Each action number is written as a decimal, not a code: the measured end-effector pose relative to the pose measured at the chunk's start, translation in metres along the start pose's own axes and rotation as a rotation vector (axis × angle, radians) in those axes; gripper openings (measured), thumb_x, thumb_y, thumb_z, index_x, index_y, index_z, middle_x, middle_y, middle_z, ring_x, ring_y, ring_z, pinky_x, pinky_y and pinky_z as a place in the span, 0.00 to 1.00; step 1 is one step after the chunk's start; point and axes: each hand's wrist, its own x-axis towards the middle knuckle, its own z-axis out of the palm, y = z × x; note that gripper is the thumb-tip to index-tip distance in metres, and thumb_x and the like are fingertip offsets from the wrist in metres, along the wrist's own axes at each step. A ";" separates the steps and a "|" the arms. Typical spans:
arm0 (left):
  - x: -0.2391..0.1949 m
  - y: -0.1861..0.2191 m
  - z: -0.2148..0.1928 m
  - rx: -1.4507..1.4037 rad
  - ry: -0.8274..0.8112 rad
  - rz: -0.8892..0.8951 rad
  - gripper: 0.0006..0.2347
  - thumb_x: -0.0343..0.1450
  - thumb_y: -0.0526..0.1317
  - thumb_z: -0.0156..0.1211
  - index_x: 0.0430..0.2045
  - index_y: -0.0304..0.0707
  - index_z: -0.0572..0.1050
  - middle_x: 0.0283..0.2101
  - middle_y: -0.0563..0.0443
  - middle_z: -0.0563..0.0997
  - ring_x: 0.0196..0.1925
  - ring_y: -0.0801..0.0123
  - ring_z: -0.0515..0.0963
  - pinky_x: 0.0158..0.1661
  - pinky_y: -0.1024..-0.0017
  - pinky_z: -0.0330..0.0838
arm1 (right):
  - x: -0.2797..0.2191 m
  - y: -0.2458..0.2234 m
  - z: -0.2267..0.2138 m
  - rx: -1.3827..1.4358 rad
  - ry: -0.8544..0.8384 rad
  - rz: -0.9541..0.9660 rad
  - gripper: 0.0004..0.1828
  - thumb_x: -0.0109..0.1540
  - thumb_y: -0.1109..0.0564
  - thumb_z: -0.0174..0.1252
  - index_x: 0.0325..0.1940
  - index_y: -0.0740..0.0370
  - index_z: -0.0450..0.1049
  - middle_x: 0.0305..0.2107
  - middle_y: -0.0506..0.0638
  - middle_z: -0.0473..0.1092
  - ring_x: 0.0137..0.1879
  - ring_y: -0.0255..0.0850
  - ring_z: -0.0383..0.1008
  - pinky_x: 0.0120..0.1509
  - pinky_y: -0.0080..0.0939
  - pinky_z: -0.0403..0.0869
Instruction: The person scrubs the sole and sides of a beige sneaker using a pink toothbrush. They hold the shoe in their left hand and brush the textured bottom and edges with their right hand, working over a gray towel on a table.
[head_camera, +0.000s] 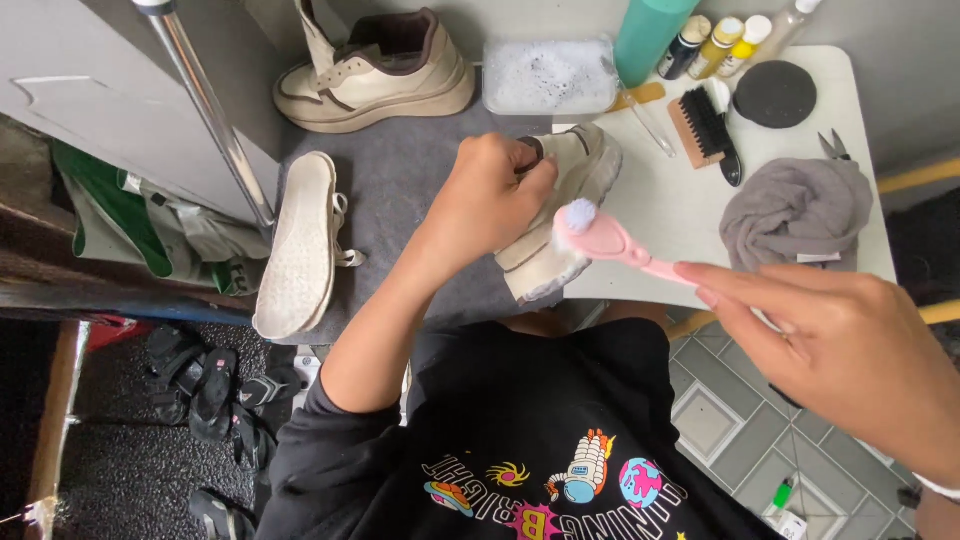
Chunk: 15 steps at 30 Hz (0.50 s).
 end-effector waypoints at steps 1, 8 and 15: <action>-0.001 0.000 0.002 -0.003 -0.007 -0.001 0.22 0.74 0.36 0.52 0.12 0.42 0.46 0.17 0.59 0.47 0.24 0.73 0.48 0.25 0.68 0.45 | -0.005 -0.001 0.000 0.000 -0.002 0.007 0.18 0.63 0.61 0.60 0.56 0.48 0.82 0.16 0.43 0.63 0.19 0.39 0.56 0.29 0.42 0.67; -0.005 0.006 0.003 0.003 -0.014 -0.004 0.21 0.73 0.36 0.52 0.13 0.42 0.45 0.18 0.59 0.48 0.25 0.74 0.48 0.25 0.67 0.45 | -0.017 -0.011 -0.001 -0.078 0.013 -0.080 0.20 0.62 0.60 0.61 0.57 0.46 0.80 0.15 0.41 0.61 0.20 0.38 0.58 0.27 0.43 0.66; -0.005 0.008 0.008 0.042 0.000 -0.001 0.21 0.74 0.37 0.51 0.14 0.42 0.45 0.19 0.59 0.47 0.25 0.72 0.47 0.26 0.65 0.45 | -0.030 -0.003 0.003 -0.224 0.077 0.039 0.18 0.66 0.58 0.63 0.58 0.41 0.82 0.13 0.43 0.58 0.22 0.39 0.57 0.25 0.42 0.62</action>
